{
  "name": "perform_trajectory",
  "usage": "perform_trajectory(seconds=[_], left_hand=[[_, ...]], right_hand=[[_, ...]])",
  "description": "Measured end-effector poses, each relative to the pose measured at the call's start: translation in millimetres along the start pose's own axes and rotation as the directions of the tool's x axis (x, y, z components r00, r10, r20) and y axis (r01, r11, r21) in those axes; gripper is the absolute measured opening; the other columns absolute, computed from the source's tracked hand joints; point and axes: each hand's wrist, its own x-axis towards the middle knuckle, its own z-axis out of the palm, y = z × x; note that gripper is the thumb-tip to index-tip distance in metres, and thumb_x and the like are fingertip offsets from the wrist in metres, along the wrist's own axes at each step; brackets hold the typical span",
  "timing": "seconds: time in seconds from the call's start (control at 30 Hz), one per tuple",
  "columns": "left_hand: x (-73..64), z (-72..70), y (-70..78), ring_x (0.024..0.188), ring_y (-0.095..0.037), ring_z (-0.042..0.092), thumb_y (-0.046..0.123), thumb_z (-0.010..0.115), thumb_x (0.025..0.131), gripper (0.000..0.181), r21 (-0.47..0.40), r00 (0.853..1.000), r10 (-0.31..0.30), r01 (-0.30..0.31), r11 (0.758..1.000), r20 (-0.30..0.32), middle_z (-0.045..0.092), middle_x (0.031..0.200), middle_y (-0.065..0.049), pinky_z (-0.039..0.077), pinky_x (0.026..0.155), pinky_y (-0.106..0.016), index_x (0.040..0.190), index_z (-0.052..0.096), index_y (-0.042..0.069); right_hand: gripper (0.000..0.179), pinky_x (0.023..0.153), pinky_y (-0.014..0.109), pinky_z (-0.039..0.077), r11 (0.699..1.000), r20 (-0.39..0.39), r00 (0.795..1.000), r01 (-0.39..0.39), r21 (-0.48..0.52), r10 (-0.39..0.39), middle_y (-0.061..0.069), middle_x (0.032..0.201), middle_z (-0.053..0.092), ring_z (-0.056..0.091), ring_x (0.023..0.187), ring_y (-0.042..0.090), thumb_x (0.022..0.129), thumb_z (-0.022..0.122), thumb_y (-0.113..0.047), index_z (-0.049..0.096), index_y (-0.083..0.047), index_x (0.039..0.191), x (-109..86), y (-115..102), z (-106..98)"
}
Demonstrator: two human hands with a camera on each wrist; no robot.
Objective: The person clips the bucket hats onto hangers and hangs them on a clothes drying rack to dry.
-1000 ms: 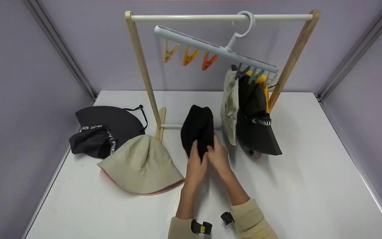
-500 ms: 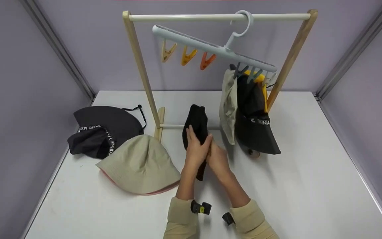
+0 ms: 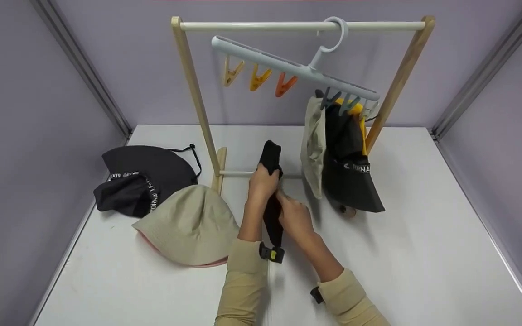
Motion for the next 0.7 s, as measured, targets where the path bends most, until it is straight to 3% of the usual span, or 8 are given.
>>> perform_trajectory(seconds=[0.17,0.3,0.4,0.53,0.6,0.7], left_hand=[[5.4,1.6,1.3,0.102,-0.033,0.055,0.024,0.041,0.099,0.045,0.029,1.0,-0.014,0.015,0.999,-0.017,0.053,0.115,-0.028,0.045,0.081,-0.039,0.128,0.043,-0.01],[7.4,0.2,2.8,0.103,-0.032,0.054,0.029,0.037,0.1,0.048,0.022,0.999,-0.047,0.048,0.999,-0.018,0.054,0.115,-0.026,0.045,0.082,-0.038,0.126,0.046,-0.01],[8.5,-2.9,5.6,0.103,-0.032,0.055,0.031,0.034,0.1,0.049,0.03,0.998,-0.05,0.05,0.998,-0.024,0.056,0.112,-0.025,0.044,0.083,-0.038,0.123,0.048,-0.01],[9.8,-7.8,9.0,0.104,-0.032,0.054,0.03,0.033,0.101,0.048,0.039,0.999,-0.046,0.047,0.998,-0.023,0.056,0.112,-0.025,0.044,0.084,-0.038,0.122,0.048,-0.01],[10.6,-10.0,9.2,0.106,-0.033,0.053,0.03,0.033,0.1,0.048,0.044,0.998,-0.05,0.051,0.998,-0.029,0.055,0.114,-0.026,0.044,0.085,-0.039,0.122,0.049,-0.01],[11.7,-12.7,8.0,0.108,-0.034,0.052,0.031,0.035,0.1,0.047,0.044,0.997,-0.055,0.057,0.997,-0.047,0.055,0.116,-0.025,0.042,0.087,-0.04,0.12,0.051,-0.009]], right_hand=[[0.041,0.053,0.04,0.048,0.999,0.057,0.998,0.031,-0.008,-0.031,0.014,0.079,0.062,0.06,0.064,0.031,0.08,0.057,0.01,0.057,-0.003,0.118,2.6,4,-4],[0.046,0.059,0.041,0.048,0.998,0.187,0.982,0.004,0.069,-0.017,0.018,0.091,0.063,0.061,0.069,0.032,0.089,0.056,0.0,0.045,-0.002,0.133,7.0,7,-14],[0.055,0.072,0.042,0.047,0.989,0.334,0.943,-0.057,0.139,0.007,0.019,0.114,0.058,0.061,0.087,0.033,0.093,0.055,-0.013,0.032,-0.006,0.142,12.9,8,-26],[0.057,0.088,0.044,0.041,0.96,0.465,0.885,-0.157,0.23,0.033,0.014,0.133,0.046,0.05,0.112,0.03,0.094,0.054,-0.027,0.031,-0.011,0.143,26.2,9,-48],[0.054,0.09,0.043,0.04,0.935,0.469,0.882,-0.199,0.294,0.04,0.012,0.135,0.044,0.047,0.116,0.028,0.094,0.053,-0.028,0.034,-0.011,0.142,34.9,9,-61],[0.051,0.089,0.042,0.041,0.88,0.421,0.906,-0.232,0.414,0.041,0.012,0.137,0.041,0.045,0.119,0.027,0.095,0.052,-0.024,0.035,-0.008,0.141,50.6,7,-81]])
